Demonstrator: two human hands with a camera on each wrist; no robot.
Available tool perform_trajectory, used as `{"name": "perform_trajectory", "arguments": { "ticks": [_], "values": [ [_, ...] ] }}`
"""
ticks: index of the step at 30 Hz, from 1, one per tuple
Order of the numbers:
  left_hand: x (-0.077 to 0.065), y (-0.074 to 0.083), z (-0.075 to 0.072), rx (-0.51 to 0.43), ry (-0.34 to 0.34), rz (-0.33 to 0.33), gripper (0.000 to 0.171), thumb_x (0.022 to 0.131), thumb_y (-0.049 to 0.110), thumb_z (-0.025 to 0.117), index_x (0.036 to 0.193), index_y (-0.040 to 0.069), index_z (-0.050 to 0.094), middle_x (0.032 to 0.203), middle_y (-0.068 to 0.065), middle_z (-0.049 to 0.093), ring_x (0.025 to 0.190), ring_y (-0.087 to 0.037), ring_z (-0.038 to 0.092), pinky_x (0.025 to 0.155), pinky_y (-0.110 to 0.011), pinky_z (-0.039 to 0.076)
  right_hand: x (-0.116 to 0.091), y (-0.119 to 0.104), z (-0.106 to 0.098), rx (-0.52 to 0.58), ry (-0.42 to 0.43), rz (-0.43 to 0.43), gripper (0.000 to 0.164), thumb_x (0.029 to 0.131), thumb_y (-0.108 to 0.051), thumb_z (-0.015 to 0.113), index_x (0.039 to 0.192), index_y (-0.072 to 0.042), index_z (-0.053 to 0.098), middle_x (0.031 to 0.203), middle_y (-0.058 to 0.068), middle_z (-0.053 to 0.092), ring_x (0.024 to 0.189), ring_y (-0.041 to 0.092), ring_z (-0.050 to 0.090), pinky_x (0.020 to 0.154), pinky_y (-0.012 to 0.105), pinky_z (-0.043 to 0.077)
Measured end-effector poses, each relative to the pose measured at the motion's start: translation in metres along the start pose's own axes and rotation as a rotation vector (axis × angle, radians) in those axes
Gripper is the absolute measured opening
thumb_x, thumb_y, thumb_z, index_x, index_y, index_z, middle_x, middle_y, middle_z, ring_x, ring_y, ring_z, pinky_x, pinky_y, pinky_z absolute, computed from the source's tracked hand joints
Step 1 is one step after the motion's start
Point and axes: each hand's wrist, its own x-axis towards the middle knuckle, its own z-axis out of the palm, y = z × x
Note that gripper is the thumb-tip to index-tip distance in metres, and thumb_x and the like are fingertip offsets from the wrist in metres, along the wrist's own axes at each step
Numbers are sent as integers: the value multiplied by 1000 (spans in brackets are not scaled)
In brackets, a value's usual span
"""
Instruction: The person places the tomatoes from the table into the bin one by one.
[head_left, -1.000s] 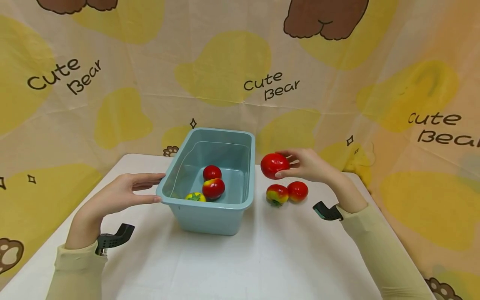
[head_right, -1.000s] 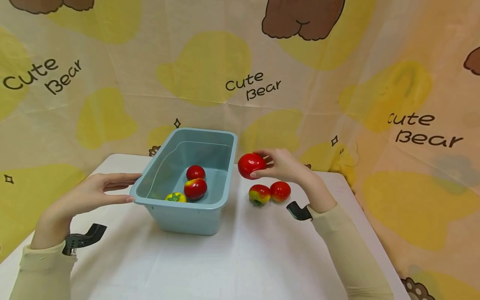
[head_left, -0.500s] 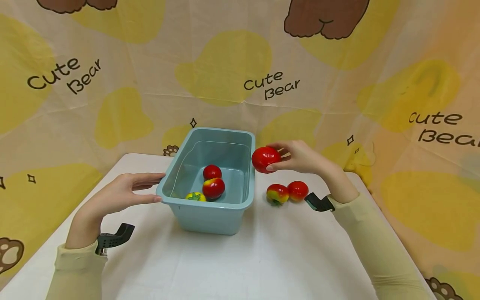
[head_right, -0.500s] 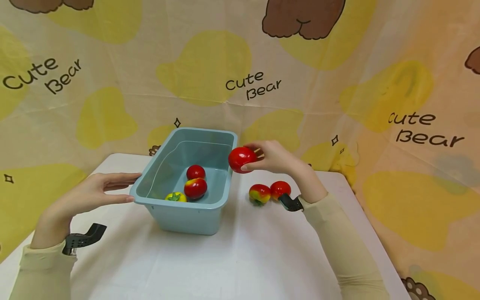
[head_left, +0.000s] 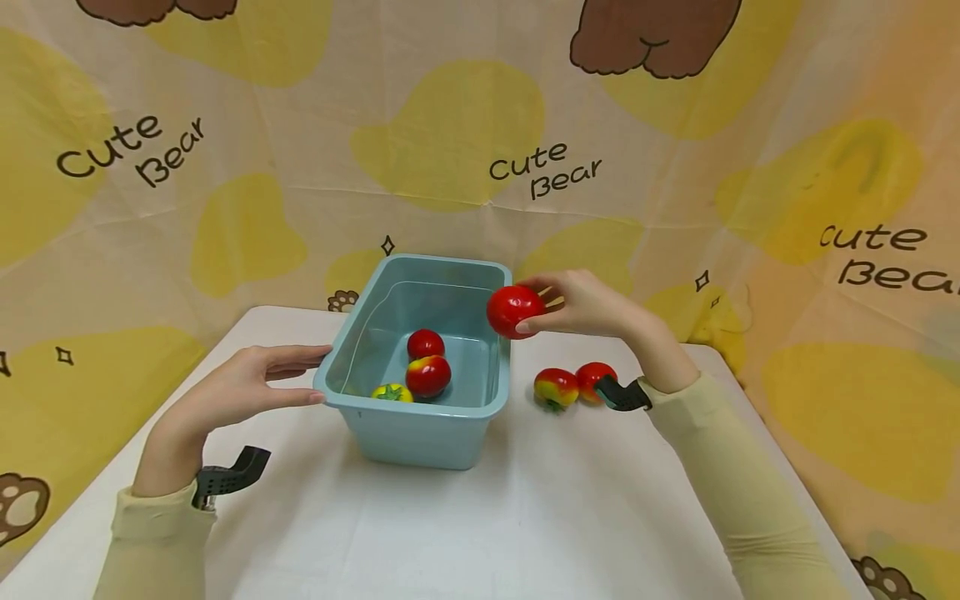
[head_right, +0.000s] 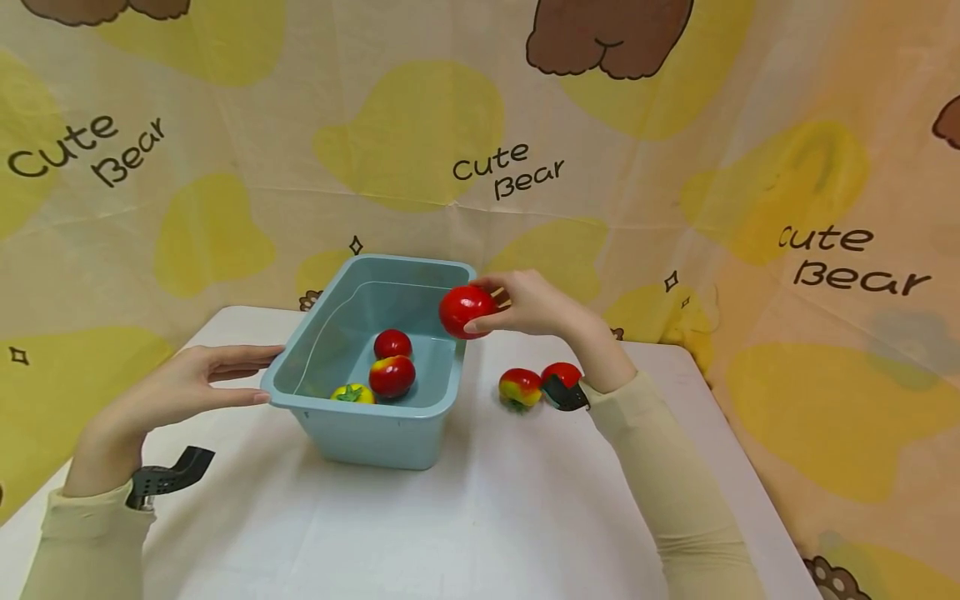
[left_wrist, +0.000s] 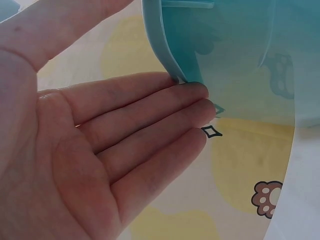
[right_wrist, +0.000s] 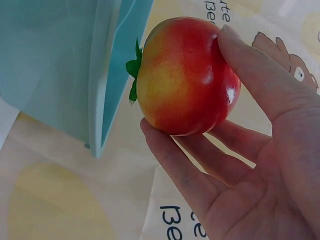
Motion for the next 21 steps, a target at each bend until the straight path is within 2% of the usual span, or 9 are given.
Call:
{"name": "perform_trajectory", "arguments": {
  "ticks": [16,21],
  "values": [
    [0,0,1,13,2,-4,62,82,40,73,135,15,54,130,-2,60,118,-23,58,93,-8,42,22,-19,1,-2,-60,-19,57,79,-38,76,128,-16,58,118,0,63,102,17,63,80,30,57],
    [0,1,0,14,4,-8,62,82,40,73,136,15,54,130,-1,60,118,-23,58,93,-8,43,30,-23,2,-24,-73,-55,55,80,-36,76,127,-14,58,119,1,64,103,18,64,84,30,55]
  ]
}}
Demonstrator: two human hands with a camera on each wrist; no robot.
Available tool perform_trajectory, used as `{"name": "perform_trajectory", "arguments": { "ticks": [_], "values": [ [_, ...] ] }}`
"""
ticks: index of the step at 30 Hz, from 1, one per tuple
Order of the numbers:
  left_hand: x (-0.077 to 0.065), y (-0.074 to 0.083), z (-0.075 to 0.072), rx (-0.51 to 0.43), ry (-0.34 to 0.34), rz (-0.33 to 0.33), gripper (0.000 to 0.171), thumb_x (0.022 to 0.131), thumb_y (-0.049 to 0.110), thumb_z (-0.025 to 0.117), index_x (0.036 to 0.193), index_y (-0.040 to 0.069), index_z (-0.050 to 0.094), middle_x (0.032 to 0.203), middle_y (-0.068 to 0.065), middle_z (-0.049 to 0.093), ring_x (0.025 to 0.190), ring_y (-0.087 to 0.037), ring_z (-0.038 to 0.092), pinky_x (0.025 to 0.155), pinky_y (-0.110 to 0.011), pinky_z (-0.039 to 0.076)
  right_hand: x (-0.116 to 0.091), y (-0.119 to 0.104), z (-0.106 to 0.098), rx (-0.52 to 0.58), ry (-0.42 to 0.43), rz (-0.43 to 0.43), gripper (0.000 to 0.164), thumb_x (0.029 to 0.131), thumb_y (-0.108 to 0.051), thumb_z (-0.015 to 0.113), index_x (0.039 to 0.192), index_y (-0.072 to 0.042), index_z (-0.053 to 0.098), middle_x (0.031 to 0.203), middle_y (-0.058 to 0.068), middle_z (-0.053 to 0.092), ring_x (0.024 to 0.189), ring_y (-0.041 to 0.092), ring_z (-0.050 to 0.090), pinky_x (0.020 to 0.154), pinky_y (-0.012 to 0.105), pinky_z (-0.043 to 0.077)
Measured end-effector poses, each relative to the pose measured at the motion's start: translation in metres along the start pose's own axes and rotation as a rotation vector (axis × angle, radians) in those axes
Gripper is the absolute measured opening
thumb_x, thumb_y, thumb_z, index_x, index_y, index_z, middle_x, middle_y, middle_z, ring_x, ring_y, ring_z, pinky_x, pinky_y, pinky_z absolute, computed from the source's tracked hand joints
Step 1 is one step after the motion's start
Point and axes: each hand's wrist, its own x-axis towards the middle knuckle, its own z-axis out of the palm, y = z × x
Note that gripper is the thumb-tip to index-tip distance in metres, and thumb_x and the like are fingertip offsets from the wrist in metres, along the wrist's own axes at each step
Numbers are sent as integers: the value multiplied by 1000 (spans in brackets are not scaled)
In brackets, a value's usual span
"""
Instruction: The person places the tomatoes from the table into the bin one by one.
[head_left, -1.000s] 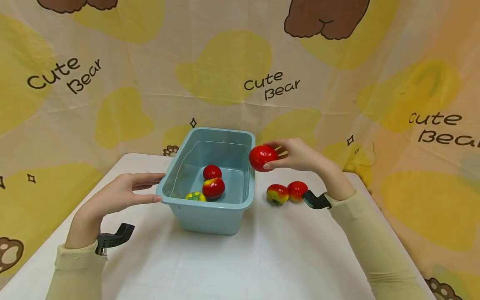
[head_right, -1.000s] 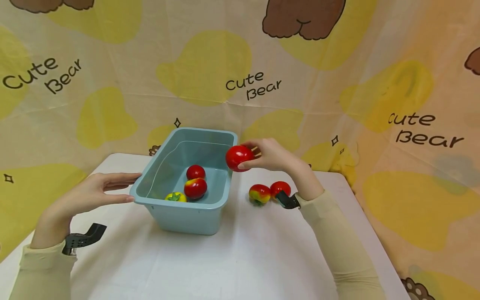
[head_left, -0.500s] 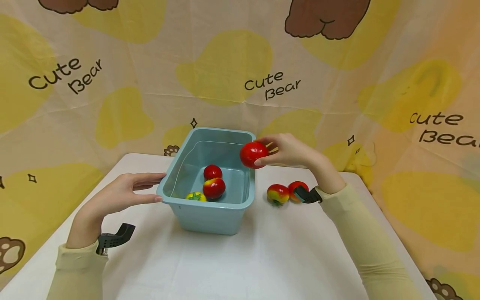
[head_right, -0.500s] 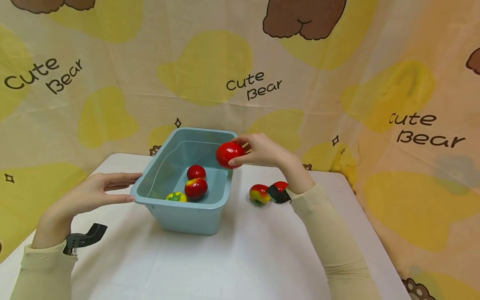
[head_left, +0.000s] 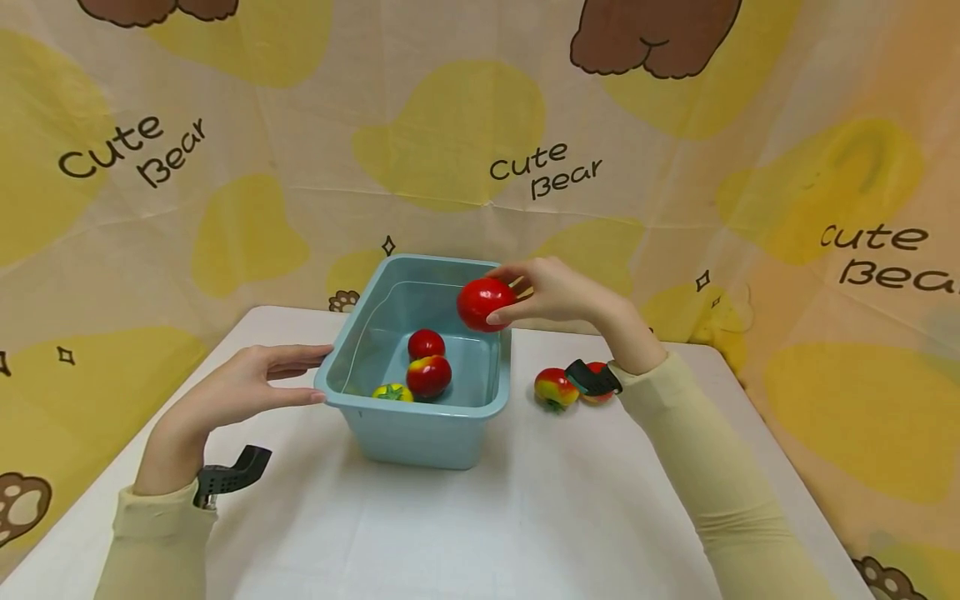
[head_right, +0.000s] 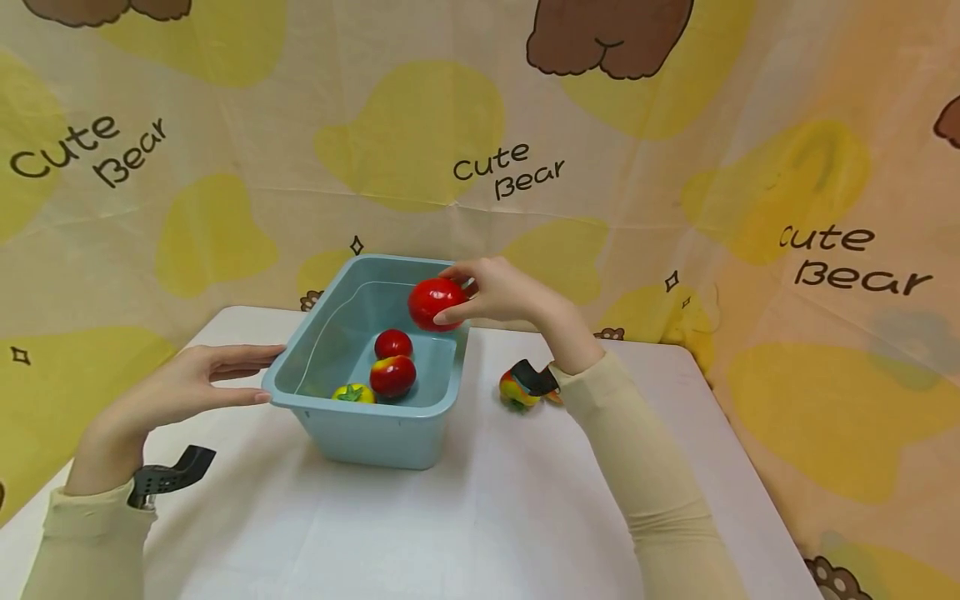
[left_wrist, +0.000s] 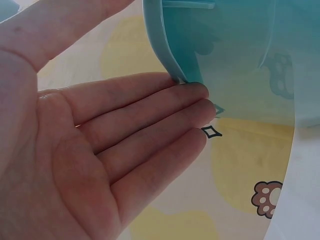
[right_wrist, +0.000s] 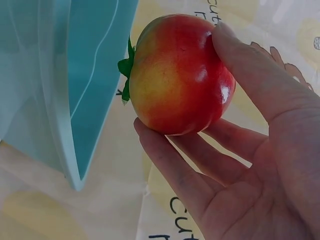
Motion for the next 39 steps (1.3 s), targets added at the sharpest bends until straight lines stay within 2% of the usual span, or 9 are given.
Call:
{"name": "perform_trajectory", "arguments": {
  "ticks": [9,16,19,22,26,33,39],
  "values": [
    [2,1,1,-6,-11,-2,63,81,41,73,136,17,53,131,-1,60,119,-22,58,94,-7,42,7,-2,3,-8,-7,-42,55,79,-35,77,127,-13,59,118,1,65,103,18,64,85,30,55],
    [4,3,2,-5,-13,2,63,81,41,73,136,17,53,130,-1,60,119,-21,58,94,-7,42,7,4,3,49,6,-55,60,80,-33,77,131,-10,56,124,6,63,106,22,65,89,31,55],
    [4,4,3,-4,-13,3,63,81,41,73,136,16,53,130,-1,60,119,-22,58,95,-10,44,1,9,3,76,26,-51,60,79,-32,77,131,-9,56,123,7,63,106,24,65,88,32,56],
    [4,3,3,-5,-16,3,63,81,41,73,136,16,53,130,-1,60,119,-22,58,96,-12,45,-7,14,3,98,44,-28,58,80,-34,77,130,-11,57,122,4,63,104,20,66,87,30,56],
    [4,2,2,-10,-13,2,62,82,41,73,136,17,53,130,-2,60,119,-23,58,95,-9,44,-17,22,4,122,67,-13,55,81,-35,76,128,-12,58,120,4,64,101,17,67,86,30,57],
    [2,-1,2,-18,-9,2,60,82,39,73,136,20,53,131,-1,60,118,-22,58,93,-6,42,-32,38,4,124,96,-26,51,82,-27,75,127,-9,58,119,10,64,101,24,67,82,35,58],
    [0,1,2,-16,-6,3,58,83,37,72,135,19,54,130,-2,60,117,-20,59,92,-6,42,-46,53,4,109,104,11,52,84,-25,73,129,-7,56,122,12,63,106,26,66,83,35,58]
  ]
}}
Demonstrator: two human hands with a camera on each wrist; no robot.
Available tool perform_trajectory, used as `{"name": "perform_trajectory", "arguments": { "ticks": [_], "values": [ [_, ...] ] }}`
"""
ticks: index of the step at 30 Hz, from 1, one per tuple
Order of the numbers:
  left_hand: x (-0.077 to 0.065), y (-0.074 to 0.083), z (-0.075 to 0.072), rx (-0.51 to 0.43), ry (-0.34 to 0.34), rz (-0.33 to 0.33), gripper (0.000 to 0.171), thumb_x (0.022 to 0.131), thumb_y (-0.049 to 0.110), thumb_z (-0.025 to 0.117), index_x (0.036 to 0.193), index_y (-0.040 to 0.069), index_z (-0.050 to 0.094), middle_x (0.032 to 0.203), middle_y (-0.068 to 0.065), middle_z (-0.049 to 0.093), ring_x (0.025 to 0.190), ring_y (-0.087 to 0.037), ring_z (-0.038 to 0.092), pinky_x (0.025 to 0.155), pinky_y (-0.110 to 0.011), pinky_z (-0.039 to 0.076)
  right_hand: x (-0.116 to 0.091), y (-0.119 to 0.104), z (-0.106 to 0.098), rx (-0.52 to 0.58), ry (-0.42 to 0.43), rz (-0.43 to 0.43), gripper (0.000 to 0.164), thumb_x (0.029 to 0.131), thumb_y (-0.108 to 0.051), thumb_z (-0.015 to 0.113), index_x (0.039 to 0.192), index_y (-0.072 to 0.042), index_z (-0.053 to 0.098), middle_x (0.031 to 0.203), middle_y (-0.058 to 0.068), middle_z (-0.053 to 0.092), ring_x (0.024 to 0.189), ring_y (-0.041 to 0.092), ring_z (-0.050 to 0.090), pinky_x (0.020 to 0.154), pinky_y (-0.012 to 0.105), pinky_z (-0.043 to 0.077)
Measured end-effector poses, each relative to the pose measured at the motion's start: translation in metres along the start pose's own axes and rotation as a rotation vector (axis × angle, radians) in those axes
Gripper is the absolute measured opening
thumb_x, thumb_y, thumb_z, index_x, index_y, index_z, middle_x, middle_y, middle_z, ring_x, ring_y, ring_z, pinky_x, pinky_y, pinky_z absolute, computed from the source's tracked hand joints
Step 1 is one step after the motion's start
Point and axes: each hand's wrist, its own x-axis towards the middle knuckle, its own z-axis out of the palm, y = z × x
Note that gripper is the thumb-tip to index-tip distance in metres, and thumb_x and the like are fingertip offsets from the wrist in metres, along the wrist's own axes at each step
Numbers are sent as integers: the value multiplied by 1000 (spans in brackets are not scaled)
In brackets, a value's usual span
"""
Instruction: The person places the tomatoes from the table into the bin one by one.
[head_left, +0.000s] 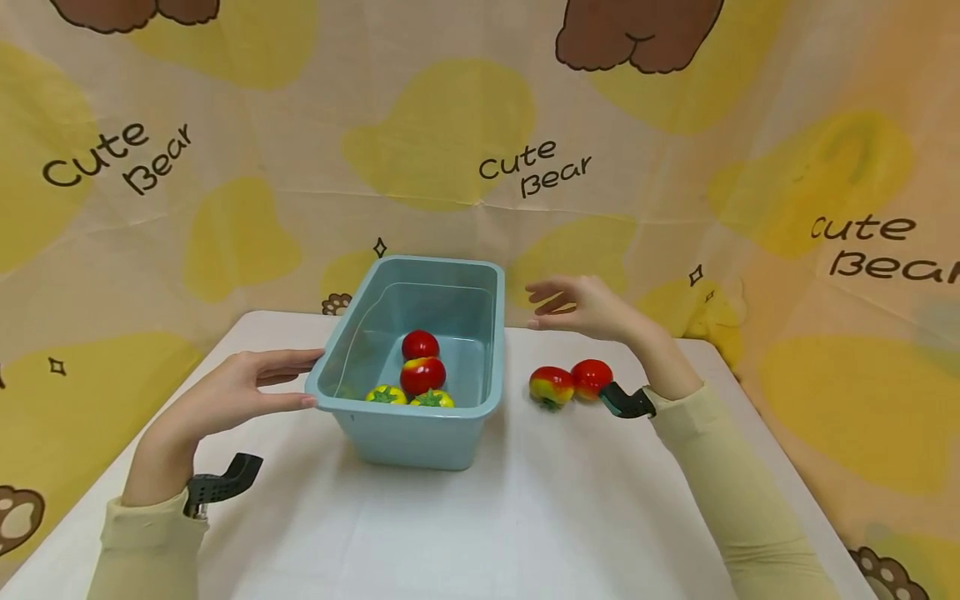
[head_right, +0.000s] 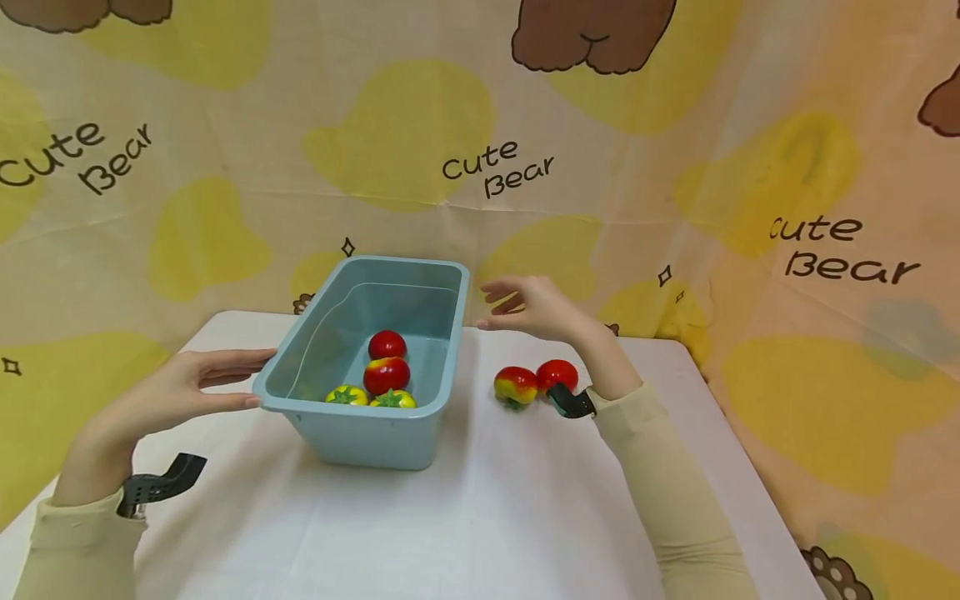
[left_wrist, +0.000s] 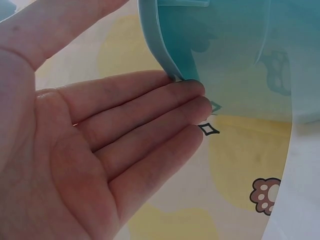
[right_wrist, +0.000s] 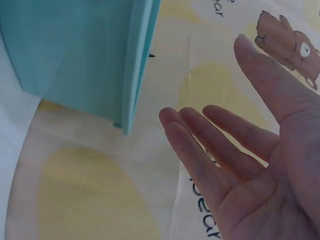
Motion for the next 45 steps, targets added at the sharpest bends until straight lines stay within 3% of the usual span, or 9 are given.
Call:
{"name": "perform_trajectory", "arguments": {
  "ticks": [16,24,29,45],
  "values": [
    [-2,1,1,-9,-4,-9,60,83,37,73,136,17,53,131,-3,59,118,-27,58,92,-7,43,-31,46,0,23,25,97,52,85,-26,72,129,-4,56,123,16,62,107,30,64,90,41,55],
    [-1,0,1,-8,-1,2,59,83,36,73,136,18,53,131,-2,59,117,-17,58,93,-7,43,-44,64,1,32,40,137,52,87,-25,70,130,0,54,123,20,61,108,35,63,90,45,54],
    [-1,1,1,-7,0,1,59,83,36,73,135,18,54,131,-2,59,118,-21,59,92,-6,43,-55,74,2,23,54,188,55,87,-31,70,131,-4,54,126,19,60,110,34,62,92,46,53],
    [-2,2,1,-12,11,4,60,82,35,73,135,17,54,131,-2,60,115,-4,58,93,-6,43,-83,112,13,8,122,308,55,87,-39,68,129,-6,55,122,17,61,109,35,61,89,47,54]
  ]
}}
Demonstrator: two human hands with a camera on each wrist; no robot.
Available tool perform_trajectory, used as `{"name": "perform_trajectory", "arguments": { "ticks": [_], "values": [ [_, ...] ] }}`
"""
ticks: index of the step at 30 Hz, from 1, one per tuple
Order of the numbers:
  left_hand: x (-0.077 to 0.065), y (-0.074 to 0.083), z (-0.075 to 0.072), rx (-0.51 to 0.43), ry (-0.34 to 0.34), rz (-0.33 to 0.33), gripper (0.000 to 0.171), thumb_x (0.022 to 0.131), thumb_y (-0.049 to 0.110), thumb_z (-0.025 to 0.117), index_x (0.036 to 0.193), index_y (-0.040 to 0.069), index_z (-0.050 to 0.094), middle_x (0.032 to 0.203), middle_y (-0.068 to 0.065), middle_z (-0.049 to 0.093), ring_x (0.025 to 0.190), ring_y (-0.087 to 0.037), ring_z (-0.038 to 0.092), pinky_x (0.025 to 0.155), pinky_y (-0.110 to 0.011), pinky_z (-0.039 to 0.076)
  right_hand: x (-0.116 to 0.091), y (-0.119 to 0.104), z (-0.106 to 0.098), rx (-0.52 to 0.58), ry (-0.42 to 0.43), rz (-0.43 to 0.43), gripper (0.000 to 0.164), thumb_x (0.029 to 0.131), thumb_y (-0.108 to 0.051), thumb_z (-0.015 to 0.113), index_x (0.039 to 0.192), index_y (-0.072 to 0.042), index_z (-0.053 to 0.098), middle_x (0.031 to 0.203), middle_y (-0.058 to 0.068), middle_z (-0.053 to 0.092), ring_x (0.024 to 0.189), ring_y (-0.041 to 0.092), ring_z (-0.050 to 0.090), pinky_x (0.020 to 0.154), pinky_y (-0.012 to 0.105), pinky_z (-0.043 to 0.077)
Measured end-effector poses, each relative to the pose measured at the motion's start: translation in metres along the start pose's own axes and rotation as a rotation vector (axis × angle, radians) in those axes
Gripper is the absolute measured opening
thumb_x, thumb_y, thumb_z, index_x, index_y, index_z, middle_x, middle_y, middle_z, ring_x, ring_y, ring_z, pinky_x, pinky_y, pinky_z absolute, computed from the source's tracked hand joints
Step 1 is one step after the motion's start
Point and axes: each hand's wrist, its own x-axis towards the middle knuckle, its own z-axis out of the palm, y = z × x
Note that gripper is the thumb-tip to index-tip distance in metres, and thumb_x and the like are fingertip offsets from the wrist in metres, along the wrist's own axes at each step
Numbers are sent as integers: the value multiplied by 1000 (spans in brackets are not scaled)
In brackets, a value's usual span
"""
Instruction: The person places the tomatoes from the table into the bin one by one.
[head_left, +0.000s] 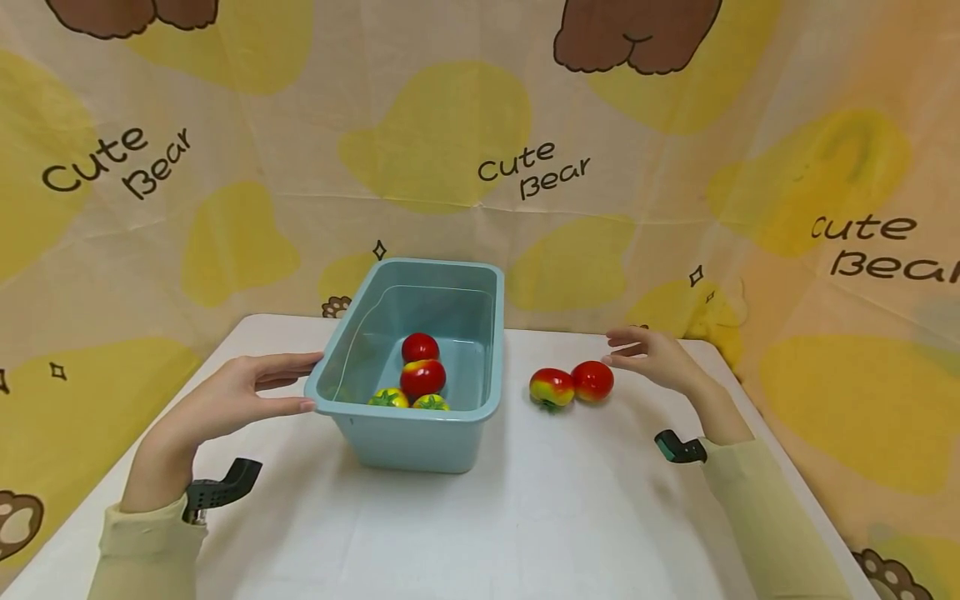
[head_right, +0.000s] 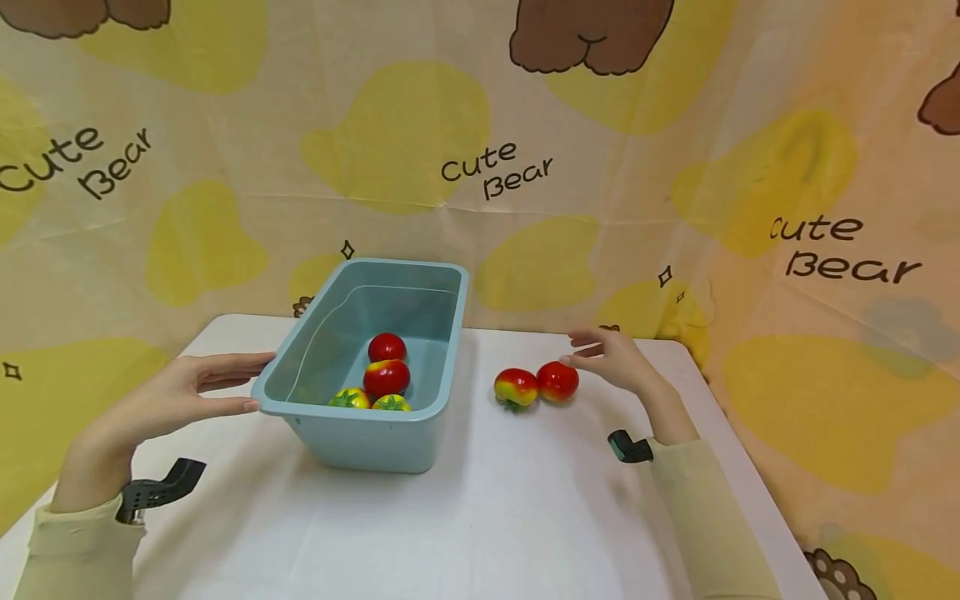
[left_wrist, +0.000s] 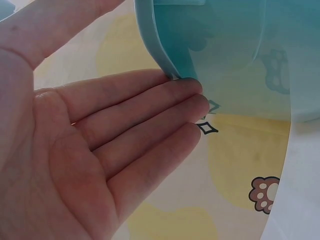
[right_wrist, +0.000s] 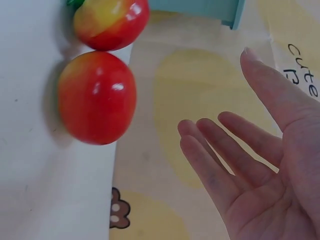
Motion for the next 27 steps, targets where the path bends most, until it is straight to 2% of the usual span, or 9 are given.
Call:
{"name": "perform_trajectory", "arguments": {
  "ticks": [5,16,27],
  "values": [
    [0,-1,0,17,0,-9,60,82,36,73,136,19,53,131,-2,59,115,-7,59,92,-6,43,-4,13,6,-29,18,35,56,86,-43,68,129,-8,56,122,16,62,109,35,62,88,46,55],
    [0,-3,0,-6,-2,7,59,83,34,73,135,17,54,131,-3,59,115,-2,57,93,-5,42,-5,37,21,-14,18,84,53,86,-39,69,126,-6,58,122,19,62,106,35,62,88,46,55],
    [1,-2,1,-2,-8,-11,60,83,37,73,136,17,53,131,-3,59,118,-25,58,92,-5,42,2,57,36,0,16,118,62,84,-42,70,129,-2,55,124,20,61,109,37,61,90,47,54]
  ]
}}
